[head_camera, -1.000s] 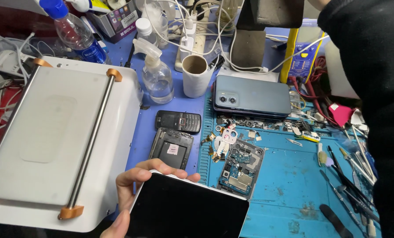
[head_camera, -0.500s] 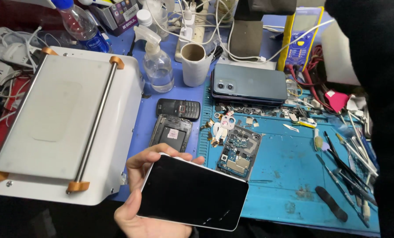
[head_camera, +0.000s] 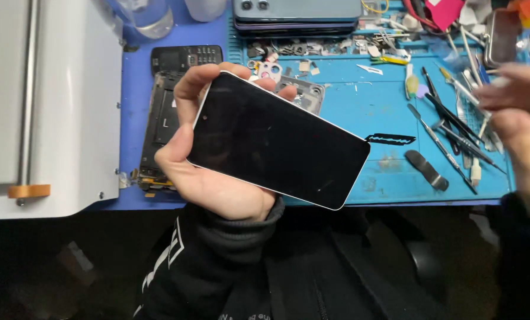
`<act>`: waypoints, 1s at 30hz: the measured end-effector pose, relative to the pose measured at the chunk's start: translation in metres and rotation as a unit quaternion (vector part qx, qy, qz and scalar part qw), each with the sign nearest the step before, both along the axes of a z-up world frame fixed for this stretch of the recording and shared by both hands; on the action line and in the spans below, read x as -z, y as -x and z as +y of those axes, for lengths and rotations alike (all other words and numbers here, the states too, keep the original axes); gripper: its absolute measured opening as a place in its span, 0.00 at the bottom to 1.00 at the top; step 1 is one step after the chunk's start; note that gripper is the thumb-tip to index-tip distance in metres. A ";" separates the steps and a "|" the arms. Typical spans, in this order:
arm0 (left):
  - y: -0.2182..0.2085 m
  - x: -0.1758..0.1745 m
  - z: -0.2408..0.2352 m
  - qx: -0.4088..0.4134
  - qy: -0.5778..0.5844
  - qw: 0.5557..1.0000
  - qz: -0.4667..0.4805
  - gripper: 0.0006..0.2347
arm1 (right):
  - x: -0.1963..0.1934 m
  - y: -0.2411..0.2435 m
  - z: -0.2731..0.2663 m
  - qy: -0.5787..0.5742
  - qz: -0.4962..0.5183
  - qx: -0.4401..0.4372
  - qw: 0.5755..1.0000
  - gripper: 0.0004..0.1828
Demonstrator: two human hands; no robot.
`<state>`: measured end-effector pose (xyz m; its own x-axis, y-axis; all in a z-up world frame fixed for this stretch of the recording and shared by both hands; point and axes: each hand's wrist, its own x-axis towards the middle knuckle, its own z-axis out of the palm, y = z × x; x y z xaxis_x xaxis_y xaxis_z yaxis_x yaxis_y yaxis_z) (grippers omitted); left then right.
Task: Using a thin prying tool to separate a smartphone screen or panel for repair.
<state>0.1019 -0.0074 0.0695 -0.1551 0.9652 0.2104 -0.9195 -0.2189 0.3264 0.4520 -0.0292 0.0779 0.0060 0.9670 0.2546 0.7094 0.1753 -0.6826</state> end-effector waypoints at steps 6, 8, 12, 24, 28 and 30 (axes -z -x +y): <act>-0.030 0.018 0.006 0.057 0.000 0.998 -0.026 0.19 | 0.020 0.082 -0.062 0.049 0.177 -0.019 0.983 0.28; -0.044 0.020 0.007 0.071 0.024 0.996 -0.043 0.20 | 0.038 0.081 -0.062 0.026 0.290 -0.051 0.955 0.31; -0.069 0.030 0.009 0.028 0.047 0.998 0.005 0.21 | 0.064 0.079 -0.061 0.141 0.452 -0.063 0.879 0.34; -0.115 0.034 -0.008 0.158 0.069 0.985 -0.012 0.32 | 0.069 0.088 -0.058 0.119 0.599 -0.045 0.790 0.38; -0.115 0.050 -0.013 0.212 0.023 0.975 -0.062 0.26 | 0.078 0.084 -0.066 0.116 0.536 -0.020 0.836 0.43; -0.112 0.046 -0.010 0.205 0.051 0.977 -0.035 0.27 | 0.071 0.080 -0.062 0.121 0.538 -0.044 0.833 0.42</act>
